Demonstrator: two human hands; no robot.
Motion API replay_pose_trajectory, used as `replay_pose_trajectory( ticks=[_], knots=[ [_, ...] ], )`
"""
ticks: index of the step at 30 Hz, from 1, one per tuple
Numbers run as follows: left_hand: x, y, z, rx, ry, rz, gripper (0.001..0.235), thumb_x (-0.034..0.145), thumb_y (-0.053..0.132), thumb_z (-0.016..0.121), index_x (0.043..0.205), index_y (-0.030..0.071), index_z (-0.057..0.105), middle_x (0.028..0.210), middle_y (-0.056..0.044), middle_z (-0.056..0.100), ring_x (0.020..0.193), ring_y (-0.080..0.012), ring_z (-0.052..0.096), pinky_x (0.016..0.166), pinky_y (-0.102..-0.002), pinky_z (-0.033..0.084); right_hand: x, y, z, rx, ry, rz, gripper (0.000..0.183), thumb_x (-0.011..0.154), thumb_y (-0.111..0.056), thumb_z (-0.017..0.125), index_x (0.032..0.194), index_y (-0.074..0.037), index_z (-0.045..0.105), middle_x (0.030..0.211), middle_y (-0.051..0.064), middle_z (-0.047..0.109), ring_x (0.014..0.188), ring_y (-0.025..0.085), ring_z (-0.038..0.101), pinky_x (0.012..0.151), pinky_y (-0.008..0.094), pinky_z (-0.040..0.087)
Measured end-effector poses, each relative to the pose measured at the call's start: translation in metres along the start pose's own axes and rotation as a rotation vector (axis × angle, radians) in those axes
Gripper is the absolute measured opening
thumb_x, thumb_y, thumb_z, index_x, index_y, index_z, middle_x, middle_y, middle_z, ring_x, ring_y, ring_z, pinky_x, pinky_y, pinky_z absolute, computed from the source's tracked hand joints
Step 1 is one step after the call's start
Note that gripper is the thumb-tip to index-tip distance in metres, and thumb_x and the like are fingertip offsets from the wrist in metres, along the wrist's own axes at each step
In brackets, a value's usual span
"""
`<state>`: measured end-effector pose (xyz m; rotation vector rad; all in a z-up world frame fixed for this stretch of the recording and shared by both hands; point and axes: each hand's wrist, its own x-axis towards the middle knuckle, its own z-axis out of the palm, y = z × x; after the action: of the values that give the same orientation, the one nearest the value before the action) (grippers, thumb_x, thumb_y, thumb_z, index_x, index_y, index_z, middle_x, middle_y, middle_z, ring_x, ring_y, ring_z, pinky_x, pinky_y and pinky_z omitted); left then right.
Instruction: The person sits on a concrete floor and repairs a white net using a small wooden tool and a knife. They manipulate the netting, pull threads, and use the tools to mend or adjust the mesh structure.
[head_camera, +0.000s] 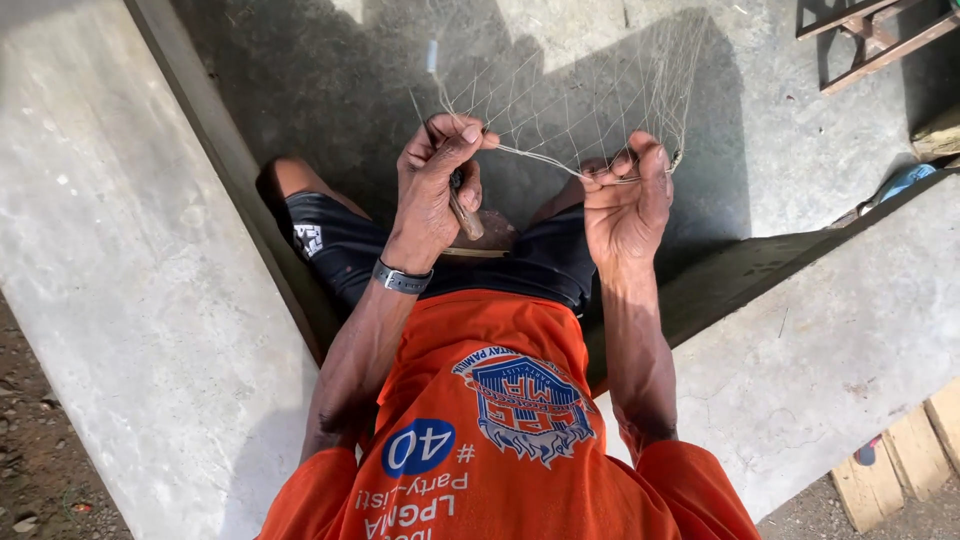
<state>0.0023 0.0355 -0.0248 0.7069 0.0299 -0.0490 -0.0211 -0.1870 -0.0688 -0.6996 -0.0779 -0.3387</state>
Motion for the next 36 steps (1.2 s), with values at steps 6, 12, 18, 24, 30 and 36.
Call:
replay_pose_trajectory(
  ticks=[6,12,18,24,30,36],
  knots=[
    [0.007,-0.023,-0.003,0.049,-0.02,-0.017,0.014,0.088,0.005,0.077,0.095,-0.002,0.067,0.086,-0.025,0.074,0.032,-0.0116,0.046,0.031,-0.026,0.042,0.002,-0.013,-0.012,0.143,0.194,0.1,0.032,0.104,-0.03,0.062,0.124,-0.007,0.072,0.104,0.01,0.077,0.096,0.024,0.077,0.1,0.044,0.066],
    [0.023,-0.017,-0.034,-0.048,-0.167,-0.039,0.004,0.102,0.012,0.066,0.101,0.008,0.067,0.097,-0.013,0.068,0.048,-0.0167,0.051,0.045,-0.028,0.043,0.06,0.026,-0.034,0.349,0.303,0.237,0.028,0.099,-0.014,0.073,0.126,-0.012,0.069,0.102,0.001,0.077,0.095,0.017,0.074,0.098,0.039,0.062],
    [0.044,0.023,-0.063,0.082,0.149,0.017,0.004,0.094,0.01,0.069,0.091,0.008,0.068,0.086,-0.007,0.071,0.04,-0.0103,0.042,0.038,-0.024,0.036,0.093,0.073,-0.022,0.291,0.268,0.388,0.011,0.093,-0.02,0.075,0.1,-0.013,0.07,0.091,0.004,0.075,0.094,0.022,0.075,0.094,0.042,0.062],
    [0.076,0.031,-0.096,0.188,0.213,-0.02,0.02,0.095,0.028,0.077,0.106,0.013,0.069,0.094,-0.007,0.073,0.044,-0.0137,0.05,0.042,-0.026,0.04,0.073,0.073,-0.025,0.012,-0.03,0.266,0.017,0.101,-0.014,0.074,0.116,-0.009,0.066,0.107,0.013,0.073,0.103,0.03,0.073,0.1,0.044,0.063],
    [0.066,-0.024,-0.136,0.381,0.282,-0.128,0.019,0.106,0.039,0.053,0.108,0.022,0.061,0.084,-0.01,0.062,0.047,-0.0219,0.052,0.041,-0.035,0.044,0.081,0.042,0.006,-0.354,-0.301,0.007,0.018,0.104,-0.013,0.071,0.113,-0.004,0.059,0.106,0.026,0.07,0.101,0.037,0.073,0.102,0.055,0.063],
    [0.03,-0.089,-0.171,0.273,0.323,-0.067,0.014,0.094,0.024,0.079,0.098,0.012,0.071,0.102,0.002,0.067,0.1,-0.0261,0.069,0.097,-0.044,0.053,0.08,0.025,-0.002,-0.336,-0.227,0.095,0.029,0.098,-0.024,0.076,0.105,-0.005,0.056,0.101,0.028,0.068,0.1,0.042,0.073,0.1,0.059,0.064]
  ],
)
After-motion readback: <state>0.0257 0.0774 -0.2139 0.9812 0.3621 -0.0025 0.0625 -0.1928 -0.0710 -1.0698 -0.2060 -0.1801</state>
